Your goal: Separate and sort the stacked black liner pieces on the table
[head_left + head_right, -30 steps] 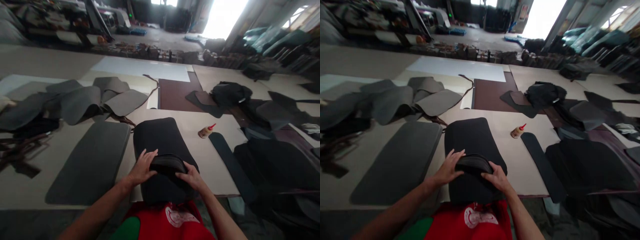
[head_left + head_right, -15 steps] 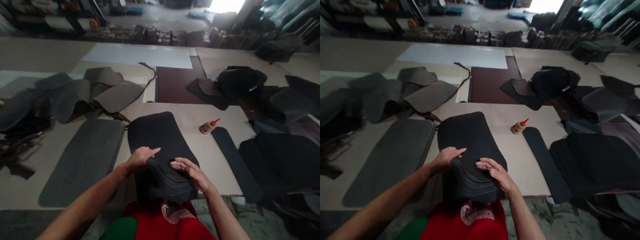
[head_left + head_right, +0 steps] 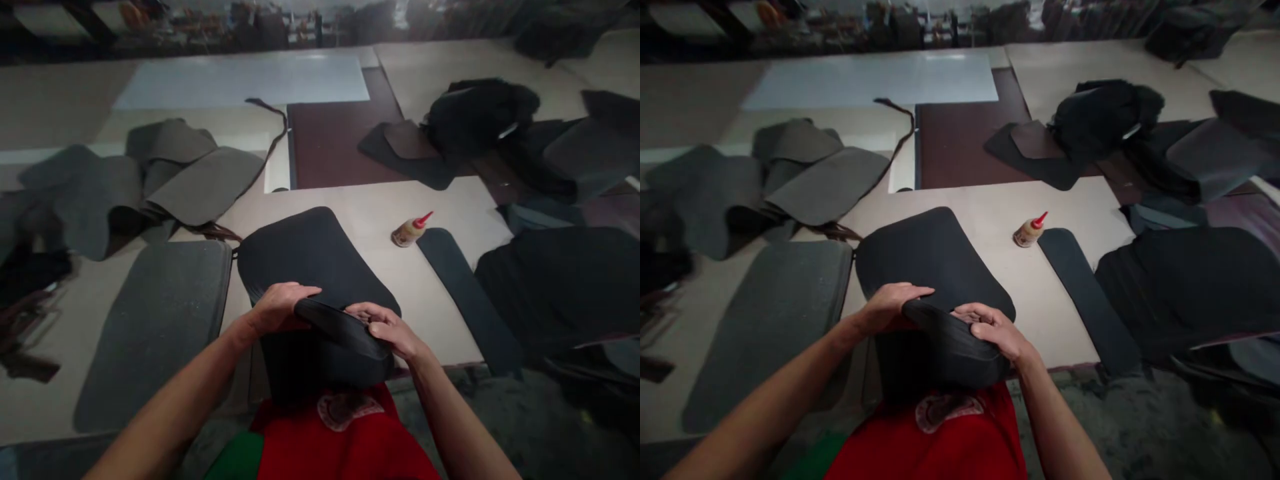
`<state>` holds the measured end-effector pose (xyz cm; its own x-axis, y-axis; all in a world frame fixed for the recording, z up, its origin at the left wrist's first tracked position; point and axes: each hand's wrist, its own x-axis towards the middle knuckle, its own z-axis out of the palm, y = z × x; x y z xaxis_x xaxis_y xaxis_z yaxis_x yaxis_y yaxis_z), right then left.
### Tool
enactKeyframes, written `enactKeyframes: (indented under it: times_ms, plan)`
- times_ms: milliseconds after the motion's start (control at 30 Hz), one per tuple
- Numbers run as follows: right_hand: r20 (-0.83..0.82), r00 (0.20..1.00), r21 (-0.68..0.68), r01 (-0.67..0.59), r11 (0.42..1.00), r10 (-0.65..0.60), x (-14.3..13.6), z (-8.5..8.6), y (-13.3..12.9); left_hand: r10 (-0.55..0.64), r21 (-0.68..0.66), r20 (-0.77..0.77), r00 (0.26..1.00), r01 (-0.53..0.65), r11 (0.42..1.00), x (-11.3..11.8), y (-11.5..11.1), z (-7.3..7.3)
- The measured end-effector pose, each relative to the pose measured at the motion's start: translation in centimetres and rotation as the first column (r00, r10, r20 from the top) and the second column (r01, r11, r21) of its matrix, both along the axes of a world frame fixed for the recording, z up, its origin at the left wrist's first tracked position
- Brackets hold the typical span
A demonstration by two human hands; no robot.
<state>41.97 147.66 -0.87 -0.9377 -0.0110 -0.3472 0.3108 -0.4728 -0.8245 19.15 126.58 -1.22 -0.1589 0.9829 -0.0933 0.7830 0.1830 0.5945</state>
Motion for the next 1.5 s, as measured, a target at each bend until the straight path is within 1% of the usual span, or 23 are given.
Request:
enactKeyframes:
  times_ms: [100, 200, 267, 500, 667, 767, 867, 1033, 1100, 1133, 1200, 1233, 1300, 1333, 1367, 1400, 1433, 1500]
  plan:
    - [0.006, 1.0, 0.009, -0.009, 1.0, 0.009, -0.2, -0.3, 0.1, -0.006, -0.024, -0.037, 0.999, 0.005, 1.0, 0.1, 0.1, 0.3]
    - [0.011, 0.999, 0.089, -0.034, 0.995, 0.033, -0.6, -0.3, 0.3, 0.002, -0.022, -0.042, 0.999, -0.003, 1.0, 0.1, 0.1, 0.3]
    - [0.011, 0.998, 0.127, -0.06, 0.99, 0.059, -1.1, 0.2, 0.6, 0.008, -0.021, -0.037, 0.999, -0.009, 1.0, 0.1, 0.1, 0.3]
    - [0.036, 0.985, 0.207, -0.171, 0.963, 0.167, -3.0, 2.5, 1.2, 0.013, -0.036, -0.038, 0.999, -0.014, 0.999, 0.1, 0.1, 0.2]
    - [0.083, 0.976, 0.289, -0.219, 0.932, 0.203, -3.9, 3.2, 1.2, 0.027, -0.007, 0.011, 1.0, -0.027, 1.0, 0.0, -0.1, 0.0]
    - [0.121, 0.973, 0.279, -0.222, 0.934, 0.195, -4.1, 3.3, 1.2, 0.006, -0.007, -0.004, 1.0, -0.006, 1.0, -0.1, -0.2, -0.2]
    - [0.138, 0.971, 0.226, -0.22, 0.949, 0.193, -4.1, 3.2, 1.3, -0.011, -0.012, -0.021, 1.0, 0.011, 1.0, -0.1, -0.3, -0.4]
    - [0.185, 0.963, 0.147, -0.227, 0.963, 0.198, -4.2, 3.1, 1.4, -0.009, 0.007, 0.022, 1.0, 0.009, 1.0, 0.0, -0.3, -0.4]
    - [0.191, 0.964, 0.173, -0.221, 0.96, 0.187, -4.4, 2.9, 1.4, -0.013, 0.0, 0.026, 1.0, 0.013, 1.0, 0.0, -0.2, -0.3]
    - [0.188, 0.965, 0.211, -0.22, 0.952, 0.181, -4.4, 2.8, 1.4, -0.008, -0.006, 0.023, 1.0, 0.008, 1.0, 0.0, -0.2, -0.2]
    - [0.153, 0.979, 0.361, -0.183, 0.915, 0.136, -4.6, 2.3, 1.3, -0.003, -0.008, 0.014, 1.0, 0.004, 1.0, 0.0, -0.2, -0.1]
    - [0.125, 0.987, 0.459, -0.146, 0.877, 0.099, -4.7, 2.0, 1.2, -0.005, -0.009, 0.006, 1.0, 0.005, 1.0, 0.1, -0.2, -0.1]
    - [0.056, 0.998, 0.643, -0.035, 0.765, -0.002, -4.8, 1.3, 1.0, -0.004, -0.014, -0.017, 1.0, 0.004, 1.0, 0.1, -0.3, -0.2]
    - [0.02, 0.998, 0.708, 0.026, 0.706, -0.057, -4.7, 0.9, 0.8, -0.003, -0.02, -0.031, 1.0, 0.003, 1.0, 0.1, -0.3, -0.2]
    - [-0.01, 0.995, 0.747, 0.072, 0.661, -0.098, -4.7, 0.5, 0.7, -0.004, -0.026, -0.045, 0.999, 0.003, 1.0, 0.1, -0.4, -0.3]
    - [-0.036, 0.992, 0.764, 0.106, 0.636, -0.123, -4.5, 0.2, 0.5, 0.001, -0.033, -0.059, 0.998, -0.003, 0.999, 0.1, -0.4, -0.3]
    - [-0.066, 0.989, 0.765, 0.134, 0.63, -0.13, -4.4, 0.0, 0.4, 0.008, -0.038, -0.07, 0.998, -0.011, 0.999, 0.1, -0.4, -0.4]
    - [-0.119, 0.99, 0.74, 0.138, 0.658, -0.074, -3.9, -0.1, 0.3, 0.005, -0.041, -0.084, 0.996, -0.009, 0.999, 0.2, -0.4, -0.3]
